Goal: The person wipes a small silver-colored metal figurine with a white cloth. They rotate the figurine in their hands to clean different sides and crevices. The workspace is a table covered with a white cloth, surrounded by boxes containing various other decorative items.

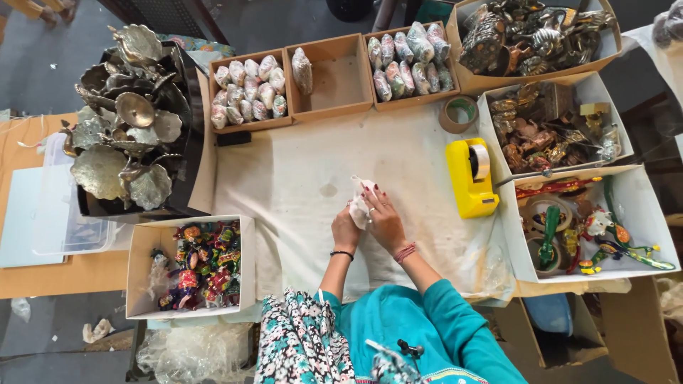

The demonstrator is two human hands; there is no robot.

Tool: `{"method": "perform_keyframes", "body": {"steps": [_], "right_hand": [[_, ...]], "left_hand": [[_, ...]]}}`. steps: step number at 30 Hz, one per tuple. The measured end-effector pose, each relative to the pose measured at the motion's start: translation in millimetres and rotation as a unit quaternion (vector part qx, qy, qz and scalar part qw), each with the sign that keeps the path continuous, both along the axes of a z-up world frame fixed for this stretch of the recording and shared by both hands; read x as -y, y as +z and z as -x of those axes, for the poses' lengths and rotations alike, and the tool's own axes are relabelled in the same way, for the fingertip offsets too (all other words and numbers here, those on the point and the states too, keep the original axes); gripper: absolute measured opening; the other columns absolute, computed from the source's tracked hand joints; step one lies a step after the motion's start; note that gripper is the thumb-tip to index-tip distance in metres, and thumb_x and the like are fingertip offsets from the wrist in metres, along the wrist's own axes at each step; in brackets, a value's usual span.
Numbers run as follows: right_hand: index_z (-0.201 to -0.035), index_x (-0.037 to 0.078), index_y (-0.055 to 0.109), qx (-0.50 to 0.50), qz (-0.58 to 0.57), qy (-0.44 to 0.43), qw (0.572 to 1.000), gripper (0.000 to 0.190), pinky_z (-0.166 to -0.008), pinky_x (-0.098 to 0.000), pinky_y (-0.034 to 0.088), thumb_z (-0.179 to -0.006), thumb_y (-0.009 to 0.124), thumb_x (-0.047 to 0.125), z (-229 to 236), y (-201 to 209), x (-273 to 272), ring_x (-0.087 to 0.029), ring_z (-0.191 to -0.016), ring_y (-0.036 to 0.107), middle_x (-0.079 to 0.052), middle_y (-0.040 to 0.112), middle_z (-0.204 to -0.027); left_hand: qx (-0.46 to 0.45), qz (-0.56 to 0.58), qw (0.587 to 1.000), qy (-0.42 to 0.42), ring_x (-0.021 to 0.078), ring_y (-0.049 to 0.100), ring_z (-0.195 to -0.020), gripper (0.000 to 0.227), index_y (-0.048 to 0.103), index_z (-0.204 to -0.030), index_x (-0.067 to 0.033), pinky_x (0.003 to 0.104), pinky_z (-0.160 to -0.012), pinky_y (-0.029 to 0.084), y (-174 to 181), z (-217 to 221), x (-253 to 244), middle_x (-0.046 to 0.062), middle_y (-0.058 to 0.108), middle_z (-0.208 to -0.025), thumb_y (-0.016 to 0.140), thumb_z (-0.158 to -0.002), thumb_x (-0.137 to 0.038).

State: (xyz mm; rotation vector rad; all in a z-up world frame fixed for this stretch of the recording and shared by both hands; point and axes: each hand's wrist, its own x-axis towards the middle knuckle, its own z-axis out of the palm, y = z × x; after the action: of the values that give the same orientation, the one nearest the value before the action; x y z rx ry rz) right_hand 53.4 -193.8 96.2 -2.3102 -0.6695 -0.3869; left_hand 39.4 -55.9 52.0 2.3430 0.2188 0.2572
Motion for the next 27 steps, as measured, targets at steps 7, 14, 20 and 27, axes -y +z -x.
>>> {"method": "perform_keyframes", "body": {"steps": [7, 14, 20, 27], "right_hand": [[-0.133, -0.003, 0.065, 0.004, 0.003, 0.01, 1.0, 0.05, -0.121, -0.049, 0.035, -0.083, 0.06, -0.003, 0.0, 7.1, 2.4, -0.035, -0.146, 0.042, -0.017, 0.054, -0.15], [-0.131, -0.002, 0.064, 0.018, 0.022, 0.015, 0.999, 0.049, -0.124, -0.0473, 0.033, -0.083, 0.056, -0.004, 13.5, -4.4, -0.6, -0.034, -0.147, 0.044, -0.018, 0.056, -0.15], [-0.124, 0.0, 0.07, -0.032, -0.053, 0.009, 0.998, 0.049, -0.118, -0.0479, 0.038, -0.077, 0.057, -0.004, 17.0, -5.2, 0.9, -0.036, -0.136, 0.054, -0.02, 0.064, -0.136], [-0.122, -0.001, 0.071, -0.36, -0.466, -0.032, 0.808, 0.034, -0.085, -0.0277, 0.056, -0.095, 0.052, 0.005, 9.7, -1.6, 30.4, -0.008, -0.092, 0.066, -0.003, 0.073, -0.102]], "left_hand": [[0.014, 0.026, 1.0, -0.004, 0.0394, 0.071, -0.085, 0.014, 0.073, -0.095, -0.0132, 0.048, -0.071, 0.057, -2.0, 0.4, 3.7, 0.016, 0.074, -0.09, 0.069, -0.087, -0.024], [0.02, 0.026, 0.999, 0.016, 0.0417, 0.069, -0.085, 0.02, 0.072, -0.104, -0.0122, 0.05, -0.071, 0.056, -7.8, -2.7, 0.2, 0.018, 0.073, -0.088, 0.068, -0.086, -0.022], [-0.008, 0.034, 0.999, 0.0, 0.0384, 0.069, -0.096, 0.018, 0.071, -0.104, -0.0135, 0.048, -0.079, 0.057, -12.0, 0.3, -3.6, 0.015, 0.074, -0.099, 0.069, -0.09, -0.024], [0.174, 0.146, 0.969, -0.097, 0.0385, 0.034, -0.144, 0.072, 0.05, -0.139, 0.0042, 0.057, -0.114, 0.025, 124.1, 26.4, 7.9, 0.02, 0.046, -0.15, 0.079, -0.079, -0.023]]}}
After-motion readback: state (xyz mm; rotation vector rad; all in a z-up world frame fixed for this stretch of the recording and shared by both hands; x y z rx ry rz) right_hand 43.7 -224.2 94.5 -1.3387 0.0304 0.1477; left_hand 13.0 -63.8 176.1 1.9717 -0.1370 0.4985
